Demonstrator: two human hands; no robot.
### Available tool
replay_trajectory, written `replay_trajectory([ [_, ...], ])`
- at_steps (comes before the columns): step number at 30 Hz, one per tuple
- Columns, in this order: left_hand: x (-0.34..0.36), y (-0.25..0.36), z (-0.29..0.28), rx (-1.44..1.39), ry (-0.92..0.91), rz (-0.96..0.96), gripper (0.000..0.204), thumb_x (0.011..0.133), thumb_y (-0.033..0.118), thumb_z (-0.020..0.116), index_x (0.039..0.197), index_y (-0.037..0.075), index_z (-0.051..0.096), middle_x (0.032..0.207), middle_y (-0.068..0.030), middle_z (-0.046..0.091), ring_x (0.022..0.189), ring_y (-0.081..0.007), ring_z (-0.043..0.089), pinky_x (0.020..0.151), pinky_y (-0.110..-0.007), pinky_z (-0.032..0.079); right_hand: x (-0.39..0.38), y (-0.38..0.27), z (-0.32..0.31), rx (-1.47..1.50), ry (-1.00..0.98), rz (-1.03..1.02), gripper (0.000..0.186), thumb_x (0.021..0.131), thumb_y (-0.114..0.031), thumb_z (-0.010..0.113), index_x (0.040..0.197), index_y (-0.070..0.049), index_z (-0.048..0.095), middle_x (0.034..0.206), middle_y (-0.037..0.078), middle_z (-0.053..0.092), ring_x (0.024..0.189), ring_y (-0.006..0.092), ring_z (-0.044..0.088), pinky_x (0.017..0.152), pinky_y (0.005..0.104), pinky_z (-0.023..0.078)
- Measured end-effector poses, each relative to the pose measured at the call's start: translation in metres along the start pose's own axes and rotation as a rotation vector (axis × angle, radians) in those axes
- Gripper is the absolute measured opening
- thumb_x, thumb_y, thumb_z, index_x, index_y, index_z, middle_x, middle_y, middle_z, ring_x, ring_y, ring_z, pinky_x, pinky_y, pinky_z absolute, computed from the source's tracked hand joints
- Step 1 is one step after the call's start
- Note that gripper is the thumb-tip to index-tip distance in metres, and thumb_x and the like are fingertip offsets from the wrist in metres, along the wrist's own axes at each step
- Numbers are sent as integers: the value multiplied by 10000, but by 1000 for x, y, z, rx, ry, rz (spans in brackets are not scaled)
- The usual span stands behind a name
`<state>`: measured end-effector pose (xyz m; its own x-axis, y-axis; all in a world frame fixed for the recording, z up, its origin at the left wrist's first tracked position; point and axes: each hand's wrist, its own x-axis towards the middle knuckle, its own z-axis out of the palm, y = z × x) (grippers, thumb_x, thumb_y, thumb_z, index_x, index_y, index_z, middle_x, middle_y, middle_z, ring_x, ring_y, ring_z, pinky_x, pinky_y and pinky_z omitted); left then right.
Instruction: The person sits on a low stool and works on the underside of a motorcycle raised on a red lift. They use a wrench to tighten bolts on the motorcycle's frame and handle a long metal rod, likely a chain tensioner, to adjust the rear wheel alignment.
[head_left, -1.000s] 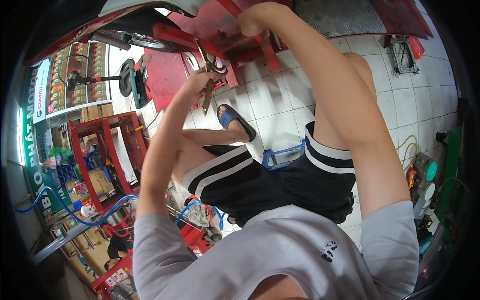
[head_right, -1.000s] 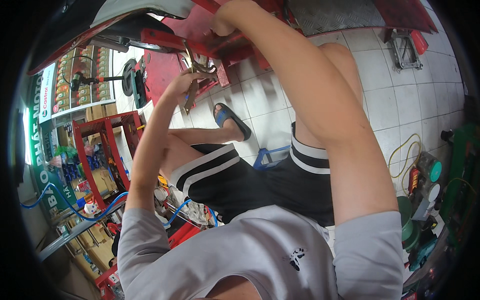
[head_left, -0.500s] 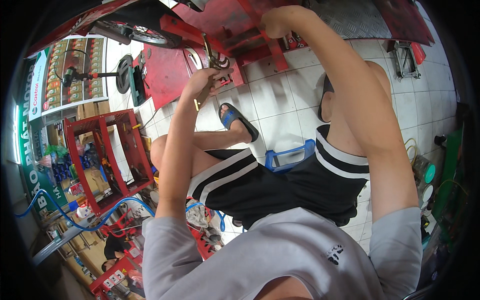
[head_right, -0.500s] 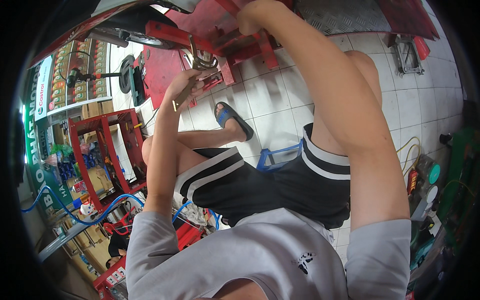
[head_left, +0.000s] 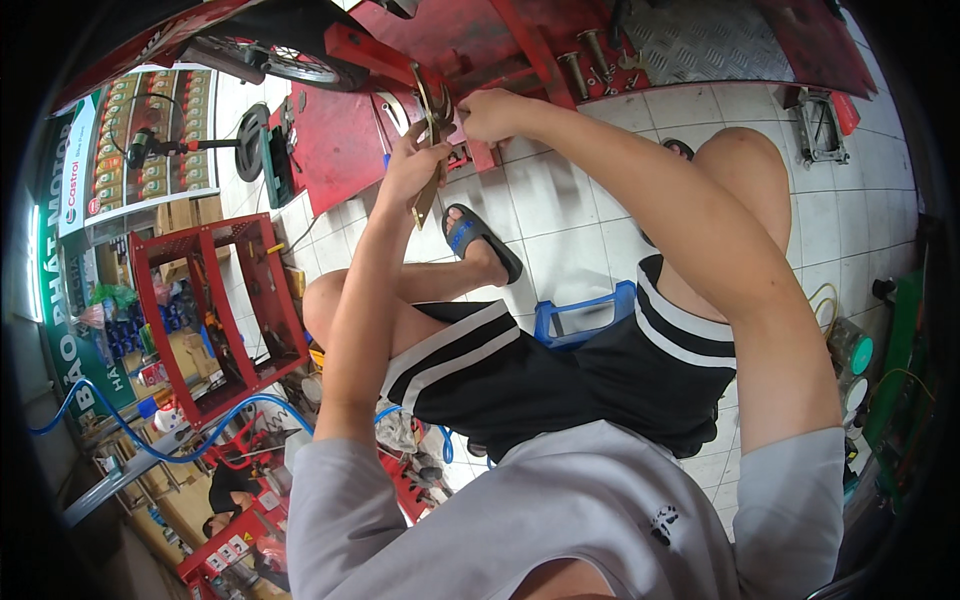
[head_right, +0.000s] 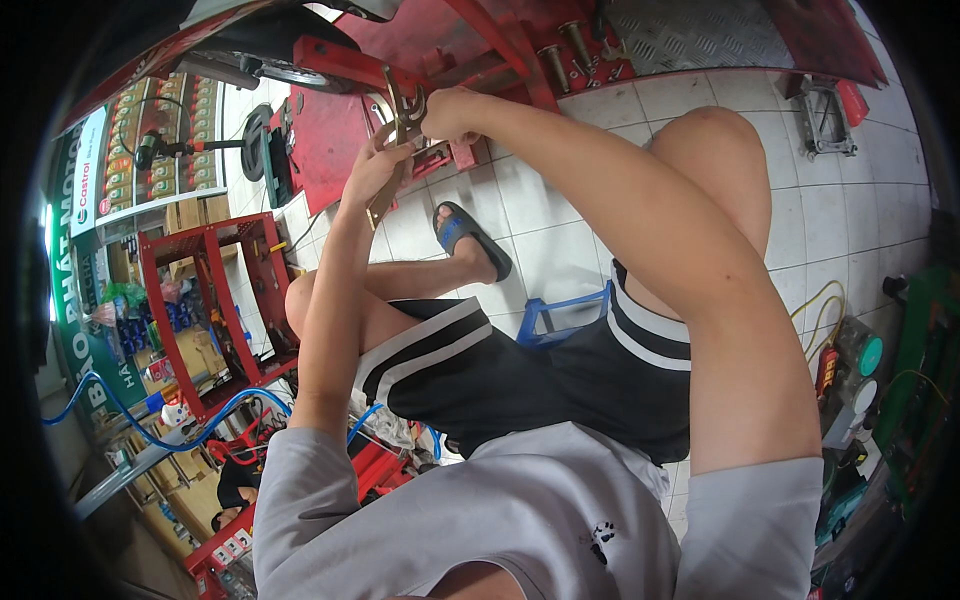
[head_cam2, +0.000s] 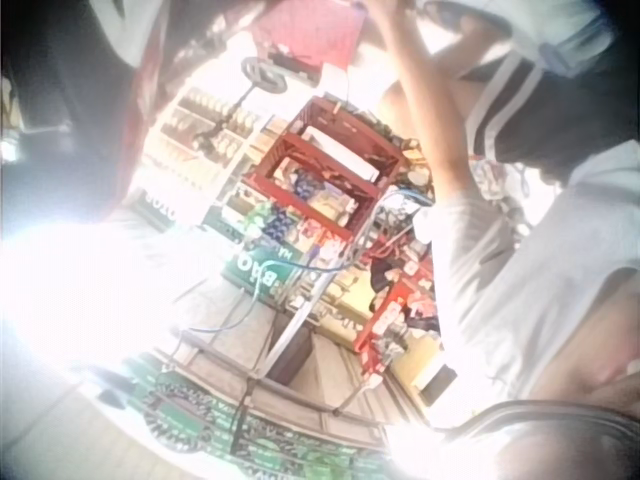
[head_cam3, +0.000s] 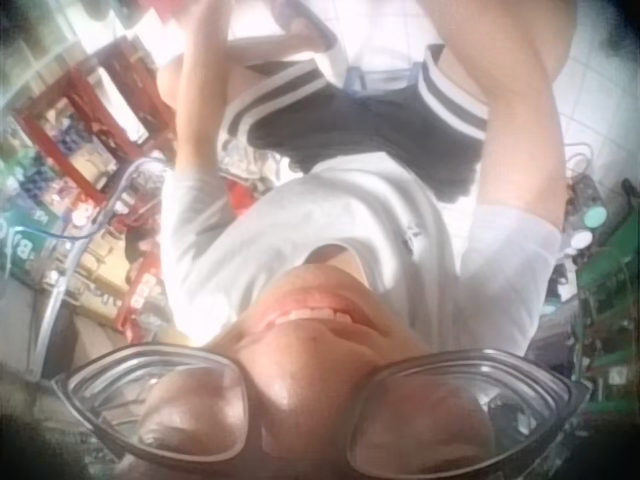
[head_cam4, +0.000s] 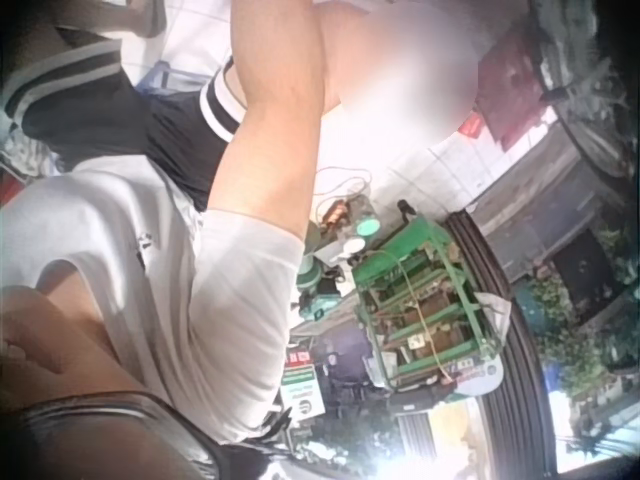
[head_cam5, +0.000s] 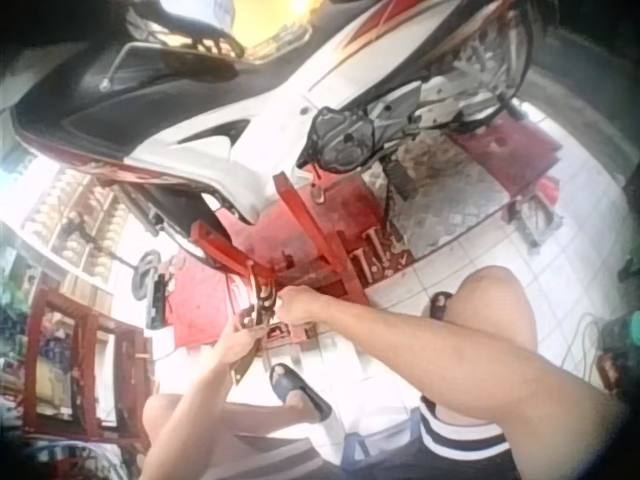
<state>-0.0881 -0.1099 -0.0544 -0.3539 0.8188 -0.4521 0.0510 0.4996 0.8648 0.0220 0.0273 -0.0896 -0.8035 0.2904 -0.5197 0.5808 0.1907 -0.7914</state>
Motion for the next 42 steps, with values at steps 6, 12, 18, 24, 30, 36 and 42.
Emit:
replay_trajectory([
  [6, -5, 6, -1, -39, -28, 0, 539, 859, 49, 554, 1350, -50, 356, 678, -25, 542, 508, -104, 489, 474, -253, 370, 1, -5, 16, 573, 109, -111, 308, 865, -147, 453, 1083, 21, 590, 973, 108, 621, 798, 219, 613, 711, 380, 520],
  [12, -9, 10, -5, -56, -55, -26, 502, 865, 53, 556, 1325, -46, 383, 747, -31, 544, 534, -99, 492, 480, -250, 372, 31, -9, 32, 872, 70, -35, 253, 822, -69, 517, 1040, -1, 625, 962, 117, 631, 894, 200, 609, 762, 332, 496],
  [18, -3, 20, 5, -177, 34, -107, 456, 893, 109, 538, 1290, -67, 400, 805, -76, 559, 575, -127, 522, 500, -262, 408, 45, -6, 39, 710, 345, -24, 326, 752, -98, 605, 1062, -17, 662, 1044, 177, 666, 995, 243, 648, 820, 342, 515],
  [24, 13, 18, 2, -464, 50, -189, 382, 942, 330, 390, 1064, -19, 487, 783, -87, 542, 693, -190, 546, 623, -326, 458, 41, -10, 42, 592, 389, 37, 216, 771, -39, 538, 922, -35, 692, 803, 109, 669, 719, 168, 640, 645, 307, 507],
  [30, 43, 10, -7, -593, -89, -364, 500, 963, 479, 275, 1034, 53, 526, 788, -31, 519, 595, -119, 360, 502, -243, 292, 42, -5, 43, 399, 449, -10, 304, 781, -131, 565, 1065, -88, 667, 840, 103, 707, 801, 186, 689, 727, 331, 536],
  [36, 52, 8, -7, -637, -93, -348, 345, 943, 432, 384, 879, 144, 563, 669, 2, 514, 485, -109, 353, 447, -251, 250, 17, -9, 31, 255, 346, -87, 476, 808, -180, 554, 1283, -156, 547, 1033, 111, 686, 933, 249, 669, 812, 343, 525],
  [42, 49, 8, -1, -649, -82, -387, 262, 931, 366, 426, 825, 150, 531, 668, -25, 537, 437, -92, 305, 428, -258, 246, -20, 14, 21, -114, 355, -169, 430, 802, -174, 546, 1220, -77, 577, 1023, 182, 670, 971, 333, 642, 853, 395, 510],
])
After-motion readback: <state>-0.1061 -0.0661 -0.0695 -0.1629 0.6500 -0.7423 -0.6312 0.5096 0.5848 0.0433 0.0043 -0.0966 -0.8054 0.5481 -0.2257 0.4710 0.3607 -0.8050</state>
